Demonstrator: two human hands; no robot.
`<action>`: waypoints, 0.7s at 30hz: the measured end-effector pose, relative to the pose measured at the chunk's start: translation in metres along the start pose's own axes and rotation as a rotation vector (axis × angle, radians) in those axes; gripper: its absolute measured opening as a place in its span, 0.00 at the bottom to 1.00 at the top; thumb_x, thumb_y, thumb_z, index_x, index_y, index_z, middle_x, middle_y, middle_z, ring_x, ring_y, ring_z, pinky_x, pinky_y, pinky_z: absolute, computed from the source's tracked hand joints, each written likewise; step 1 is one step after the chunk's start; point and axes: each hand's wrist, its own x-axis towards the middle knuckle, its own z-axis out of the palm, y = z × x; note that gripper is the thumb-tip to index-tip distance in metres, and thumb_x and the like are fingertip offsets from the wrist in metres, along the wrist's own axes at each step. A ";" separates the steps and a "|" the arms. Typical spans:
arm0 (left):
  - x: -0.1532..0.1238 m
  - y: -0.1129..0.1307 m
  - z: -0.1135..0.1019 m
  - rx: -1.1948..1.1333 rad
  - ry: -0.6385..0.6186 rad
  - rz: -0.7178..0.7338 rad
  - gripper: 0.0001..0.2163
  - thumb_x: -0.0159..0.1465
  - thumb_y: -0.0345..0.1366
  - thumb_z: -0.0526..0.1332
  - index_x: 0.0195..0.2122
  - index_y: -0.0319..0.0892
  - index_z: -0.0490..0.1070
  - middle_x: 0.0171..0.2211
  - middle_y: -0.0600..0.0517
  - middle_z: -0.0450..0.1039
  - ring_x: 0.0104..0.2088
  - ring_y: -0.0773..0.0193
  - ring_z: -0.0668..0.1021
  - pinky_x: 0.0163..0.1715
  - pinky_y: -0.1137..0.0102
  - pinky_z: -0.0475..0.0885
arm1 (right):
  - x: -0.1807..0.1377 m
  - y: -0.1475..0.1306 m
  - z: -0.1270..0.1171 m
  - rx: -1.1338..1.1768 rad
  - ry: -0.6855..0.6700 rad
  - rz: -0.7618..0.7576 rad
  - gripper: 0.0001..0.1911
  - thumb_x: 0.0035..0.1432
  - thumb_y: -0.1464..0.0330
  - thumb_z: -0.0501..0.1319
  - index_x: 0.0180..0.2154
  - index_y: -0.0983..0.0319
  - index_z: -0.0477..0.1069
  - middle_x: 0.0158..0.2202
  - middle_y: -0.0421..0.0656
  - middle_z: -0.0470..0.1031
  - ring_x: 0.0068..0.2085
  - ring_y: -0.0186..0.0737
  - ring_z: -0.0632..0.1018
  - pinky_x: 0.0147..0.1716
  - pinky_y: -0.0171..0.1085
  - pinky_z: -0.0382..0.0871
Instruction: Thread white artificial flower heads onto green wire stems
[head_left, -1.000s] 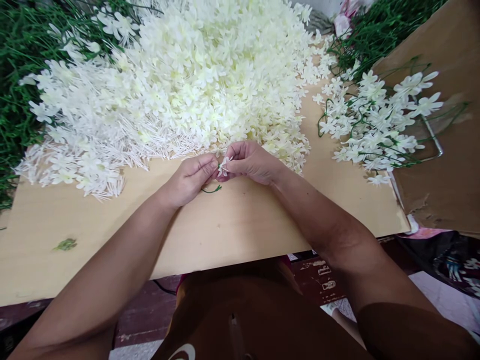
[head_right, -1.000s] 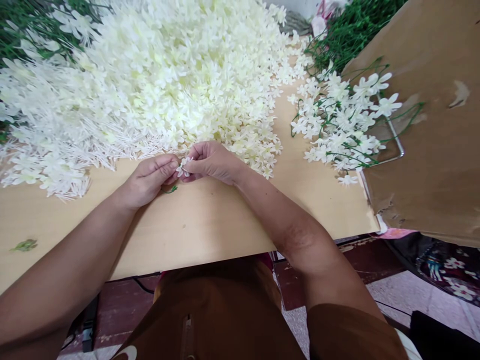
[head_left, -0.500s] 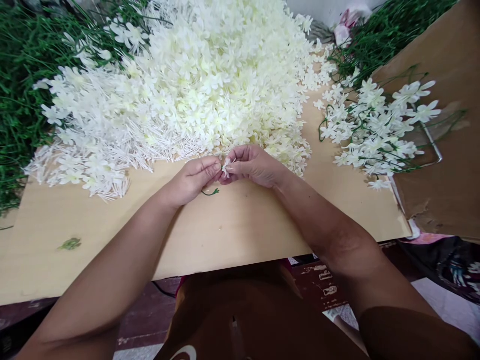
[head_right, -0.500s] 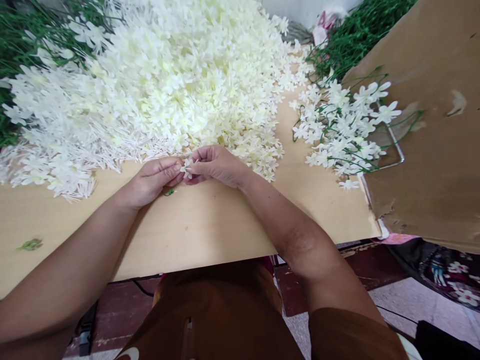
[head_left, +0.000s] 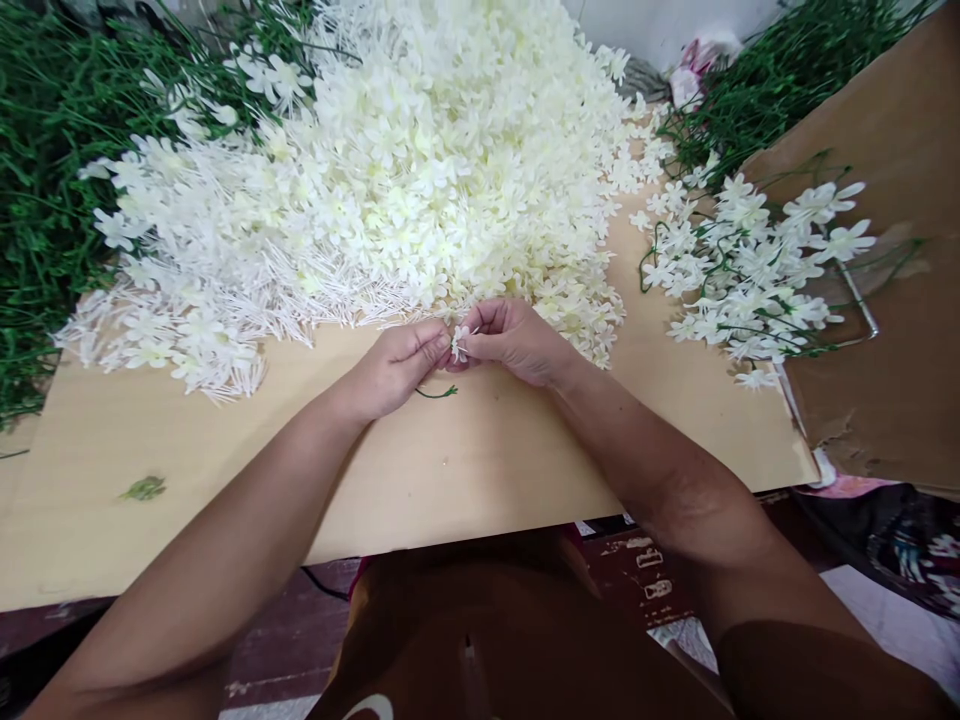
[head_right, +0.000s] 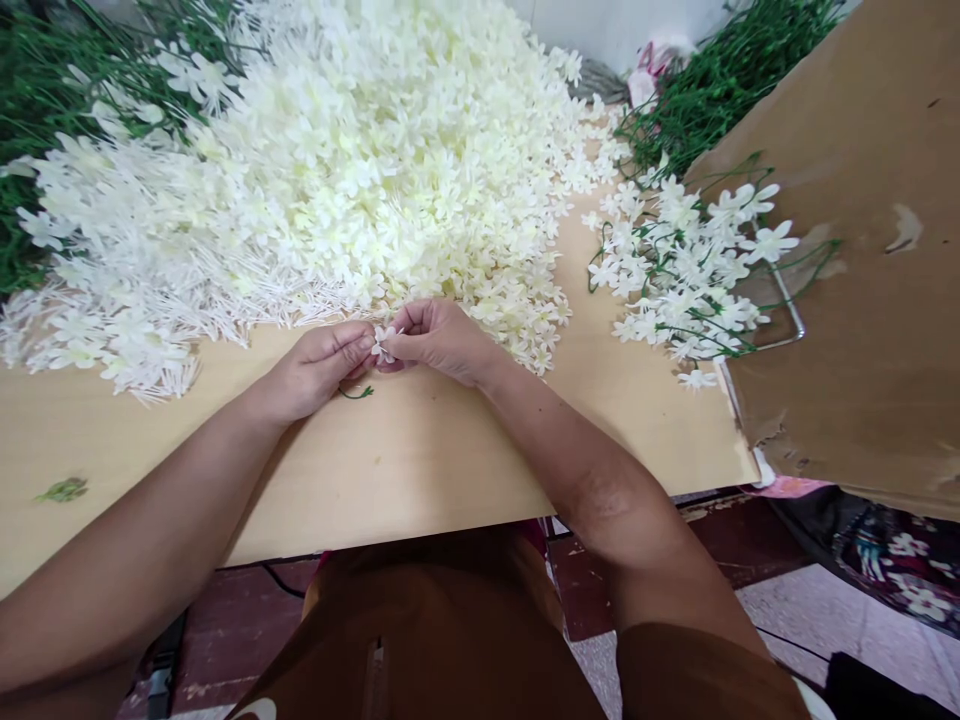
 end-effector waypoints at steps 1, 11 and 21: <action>0.000 0.000 0.000 0.037 -0.001 0.003 0.26 0.64 0.59 0.58 0.21 0.43 0.58 0.18 0.57 0.54 0.21 0.69 0.59 0.20 0.72 0.55 | -0.001 0.001 0.001 -0.013 0.011 -0.012 0.20 0.32 0.70 0.79 0.22 0.65 0.69 0.21 0.35 0.77 0.26 0.29 0.79 0.38 0.38 0.82; -0.001 0.004 -0.003 0.279 -0.010 -0.073 0.18 0.68 0.49 0.52 0.26 0.43 0.64 0.19 0.58 0.55 0.22 0.68 0.60 0.23 0.73 0.56 | -0.004 0.002 0.008 -0.165 0.084 -0.075 0.12 0.44 0.73 0.70 0.24 0.62 0.65 0.21 0.34 0.75 0.26 0.28 0.78 0.33 0.33 0.80; -0.009 0.004 -0.043 0.686 0.555 0.033 0.13 0.68 0.40 0.55 0.27 0.43 0.70 0.29 0.49 0.71 0.34 0.59 0.73 0.37 0.64 0.65 | -0.029 -0.029 0.005 -0.974 0.049 -0.192 0.09 0.51 0.74 0.67 0.37 0.64 0.75 0.37 0.43 0.78 0.34 0.34 0.77 0.36 0.36 0.72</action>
